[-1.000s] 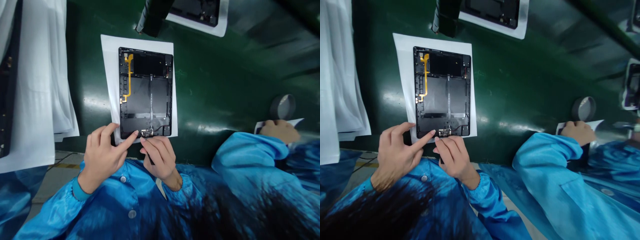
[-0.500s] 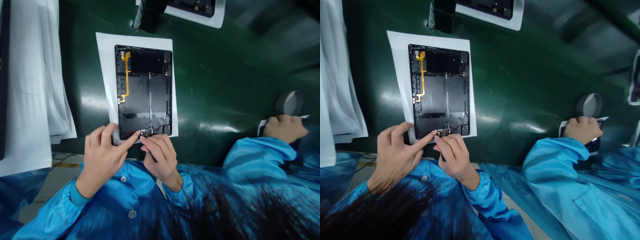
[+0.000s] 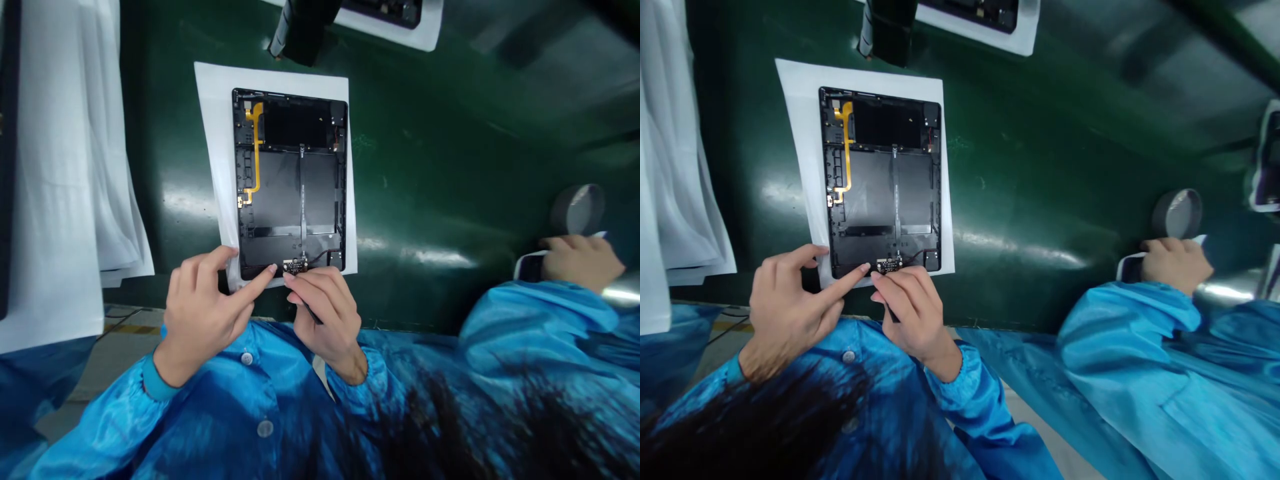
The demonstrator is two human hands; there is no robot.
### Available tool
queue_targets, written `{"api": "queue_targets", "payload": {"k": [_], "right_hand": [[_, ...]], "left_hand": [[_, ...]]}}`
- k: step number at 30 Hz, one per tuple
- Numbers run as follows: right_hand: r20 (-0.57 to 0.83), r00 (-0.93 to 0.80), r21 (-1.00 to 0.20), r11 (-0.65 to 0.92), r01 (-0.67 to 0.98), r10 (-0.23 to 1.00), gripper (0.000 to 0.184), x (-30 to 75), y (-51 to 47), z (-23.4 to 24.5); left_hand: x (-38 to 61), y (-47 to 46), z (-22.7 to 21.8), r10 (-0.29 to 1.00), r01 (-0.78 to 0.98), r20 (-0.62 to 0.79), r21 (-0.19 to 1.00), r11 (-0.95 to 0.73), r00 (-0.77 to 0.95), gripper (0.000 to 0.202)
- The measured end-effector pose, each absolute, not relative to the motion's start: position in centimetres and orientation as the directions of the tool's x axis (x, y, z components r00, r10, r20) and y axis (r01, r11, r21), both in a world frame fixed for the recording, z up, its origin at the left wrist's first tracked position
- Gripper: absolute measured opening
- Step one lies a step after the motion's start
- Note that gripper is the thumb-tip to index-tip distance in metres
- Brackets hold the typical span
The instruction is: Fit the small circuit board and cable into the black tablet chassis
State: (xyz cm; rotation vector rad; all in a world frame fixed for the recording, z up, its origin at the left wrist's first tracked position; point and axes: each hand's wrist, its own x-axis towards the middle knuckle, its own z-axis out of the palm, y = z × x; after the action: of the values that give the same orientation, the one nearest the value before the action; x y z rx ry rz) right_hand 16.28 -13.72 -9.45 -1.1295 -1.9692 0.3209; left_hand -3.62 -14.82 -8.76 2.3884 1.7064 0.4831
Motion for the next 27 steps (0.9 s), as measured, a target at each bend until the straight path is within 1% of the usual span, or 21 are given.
{"api": "queue_targets", "payload": {"k": [3,5,16,18,21,23,27], "right_hand": [[0.525,-0.284,-0.555,0.575,0.601,0.803,0.034,16.2,-13.6,-9.4],[0.522,-0.293,-0.555,0.579,0.598,0.801,0.034,16.2,-13.6,-9.3],[0.505,-0.302,-0.565,0.575,0.592,0.808,0.032,16.2,-14.0,-9.6],[0.504,-0.265,-0.589,0.552,0.590,0.822,0.031,16.0,-13.9,-9.6],[0.460,-0.135,-0.685,0.447,0.575,0.878,0.029,15.5,-13.7,-9.4],[0.422,-0.068,-0.726,0.382,0.572,0.904,0.027,15.2,-13.6,-9.2],[0.390,-0.004,-0.732,0.312,0.606,0.921,0.023,14.6,-13.4,-8.9]], "left_hand": [[-3.6,-14.8,-9.0,0.926,0.906,0.198,0.221,-0.361,0.321,0.042],[-3.6,-14.7,-9.1,0.915,0.907,0.218,0.182,-0.381,0.340,0.045],[-3.6,-14.6,-9.1,0.905,0.901,0.209,0.154,-0.405,0.371,0.049],[-3.6,-14.6,-9.1,0.905,0.901,0.212,0.157,-0.404,0.369,0.049],[-3.6,-14.6,-9.1,0.903,0.896,0.222,0.174,-0.408,0.367,0.050],[-3.6,-14.6,-9.1,0.907,0.896,0.221,0.190,-0.401,0.359,0.050],[-3.5,-14.7,-8.9,0.921,0.905,0.194,0.204,-0.374,0.337,0.044]]}}
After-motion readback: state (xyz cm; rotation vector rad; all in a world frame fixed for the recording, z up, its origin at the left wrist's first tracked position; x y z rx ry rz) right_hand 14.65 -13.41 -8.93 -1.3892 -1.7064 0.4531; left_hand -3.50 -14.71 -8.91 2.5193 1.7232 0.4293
